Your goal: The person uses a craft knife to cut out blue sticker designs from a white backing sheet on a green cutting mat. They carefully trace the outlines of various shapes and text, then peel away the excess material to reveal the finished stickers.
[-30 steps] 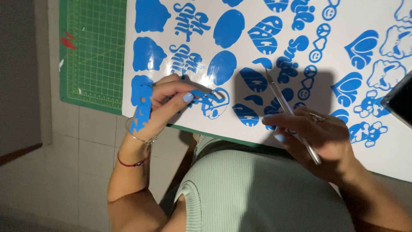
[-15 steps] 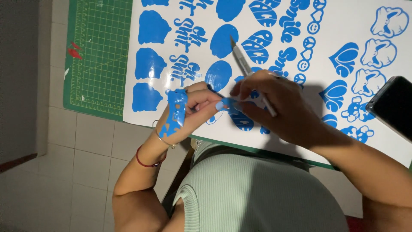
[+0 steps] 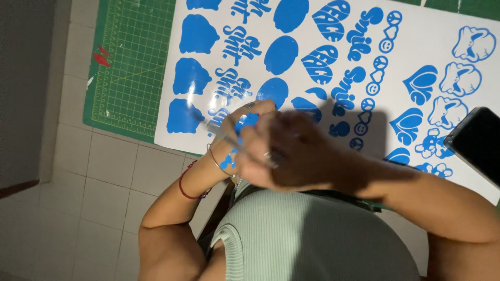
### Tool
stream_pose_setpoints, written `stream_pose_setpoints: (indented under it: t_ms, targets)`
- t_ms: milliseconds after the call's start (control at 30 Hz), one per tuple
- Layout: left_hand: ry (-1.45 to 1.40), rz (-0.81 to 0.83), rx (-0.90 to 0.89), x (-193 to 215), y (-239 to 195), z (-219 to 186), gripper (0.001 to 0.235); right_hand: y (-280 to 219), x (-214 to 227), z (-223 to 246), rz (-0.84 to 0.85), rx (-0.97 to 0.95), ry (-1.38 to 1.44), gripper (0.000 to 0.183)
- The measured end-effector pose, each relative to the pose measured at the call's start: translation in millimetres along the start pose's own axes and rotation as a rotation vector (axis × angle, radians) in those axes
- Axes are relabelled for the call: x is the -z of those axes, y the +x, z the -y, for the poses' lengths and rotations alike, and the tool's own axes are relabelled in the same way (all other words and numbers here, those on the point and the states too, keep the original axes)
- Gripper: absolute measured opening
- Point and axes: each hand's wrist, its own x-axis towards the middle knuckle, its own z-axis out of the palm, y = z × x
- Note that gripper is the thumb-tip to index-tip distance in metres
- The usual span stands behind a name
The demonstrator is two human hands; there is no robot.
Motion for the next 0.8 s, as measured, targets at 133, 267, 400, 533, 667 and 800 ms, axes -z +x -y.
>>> stream_pose_setpoints:
  t_ms: [133, 267, 400, 533, 667, 800]
  targets:
    - [0.127, -0.02, -0.13, -16, 19, 36, 0.031, 11, 10, -1, 0.031, 0.041, 0.066, 0.016]
    - [-0.026, -0.098, -0.39, 15, -9, -4, 0.027, -4, 32, -16, 0.111, -0.151, 0.431, 0.035]
    - [-0.699, -0.041, -0.259, 19, -5, 15, 0.064, -29, 36, -38, 0.06, -0.297, 0.252, 0.017]
    - [-0.89, -0.023, -0.199, 21, -11, 4, 0.066, -30, 25, -42, 0.052, -0.272, 0.198, 0.018]
    - [-0.895, -0.01, -0.225, 16, -14, 0, 0.072, -23, 16, -39, 0.091, -0.244, 0.119, 0.031]
    - [-0.822, 0.001, -0.236, 8, -15, 4, 0.074, -19, 6, -40, 0.116, -0.094, -0.155, 0.032]
